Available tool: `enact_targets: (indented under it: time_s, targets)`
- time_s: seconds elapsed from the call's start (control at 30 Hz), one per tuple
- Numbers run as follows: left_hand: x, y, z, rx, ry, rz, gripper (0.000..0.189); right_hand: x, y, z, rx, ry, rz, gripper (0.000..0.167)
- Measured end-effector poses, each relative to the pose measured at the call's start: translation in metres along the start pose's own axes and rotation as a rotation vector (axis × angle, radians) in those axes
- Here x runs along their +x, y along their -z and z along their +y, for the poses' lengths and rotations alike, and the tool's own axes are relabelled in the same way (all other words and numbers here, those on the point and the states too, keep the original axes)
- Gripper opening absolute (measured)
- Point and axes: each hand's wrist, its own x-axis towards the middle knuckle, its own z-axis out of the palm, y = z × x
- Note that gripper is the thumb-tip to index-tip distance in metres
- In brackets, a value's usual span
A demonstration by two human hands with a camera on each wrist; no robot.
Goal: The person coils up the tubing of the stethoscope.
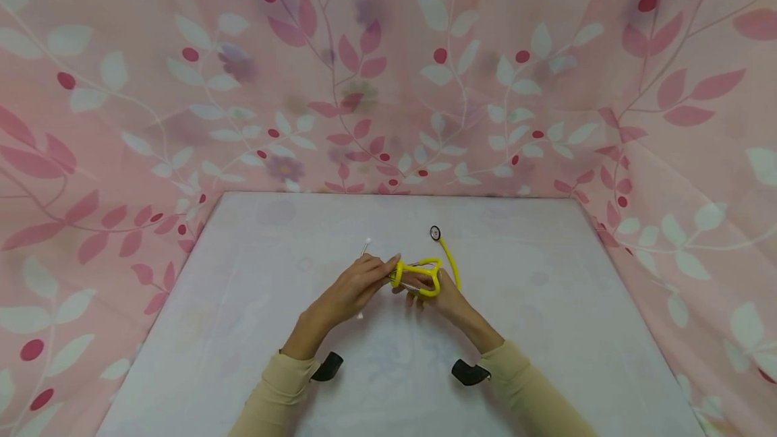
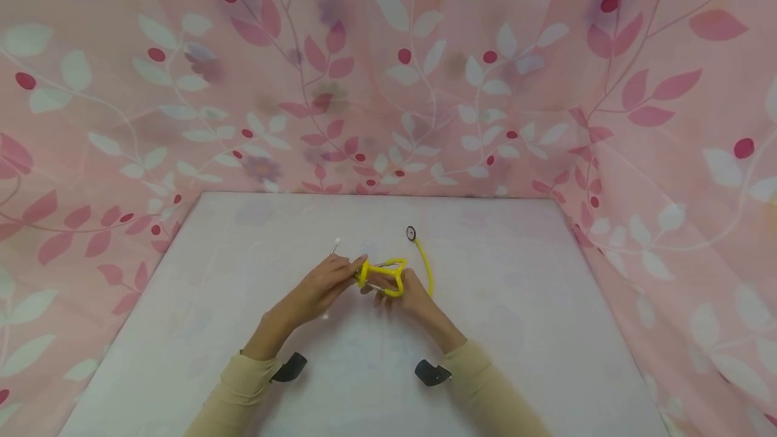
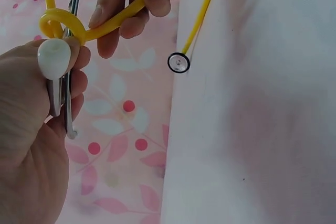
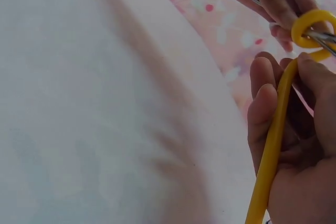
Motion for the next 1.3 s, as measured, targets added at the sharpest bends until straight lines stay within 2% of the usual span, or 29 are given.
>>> enact_targets:
  time_s: [0.2, 0.3, 0.53, 0.7, 0.8, 1.0, 1.3]
  targets:
    - [-0.002, -0.004, -0.006, -0.001, 0.027, 0.003, 0.052, -0.003, -0.009, 0.015, -0.117, 0.006, 0.033, 0.036]
    - [-0.004, -0.006, -0.010, -0.019, 0.055, -0.007, 0.050, -0.008, -0.013, 0.016, -0.210, 0.019, 0.046, 0.034]
    - [-0.011, -0.010, -0.021, -0.046, 0.089, -0.008, 0.048, -0.023, -0.022, 0.013, -0.629, 0.094, 0.040, 0.029]
    - [-0.015, -0.009, -0.028, -0.044, 0.132, -0.016, 0.048, -0.035, -0.028, -0.002, -0.944, 0.180, 0.017, 0.030]
    - [-0.017, -0.009, -0.030, -0.050, 0.154, -0.005, 0.048, -0.042, -0.030, -0.015, -1.079, 0.239, 0.023, 0.030]
    - [-0.017, -0.010, -0.031, -0.101, 0.151, 0.003, 0.049, -0.048, -0.025, -0.040, -1.201, 0.378, 0.095, 0.024]
    - [-0.013, -0.012, -0.026, -0.155, 0.165, -0.051, 0.048, -0.041, -0.011, -0.065, -1.335, 0.463, 0.117, 0.023]
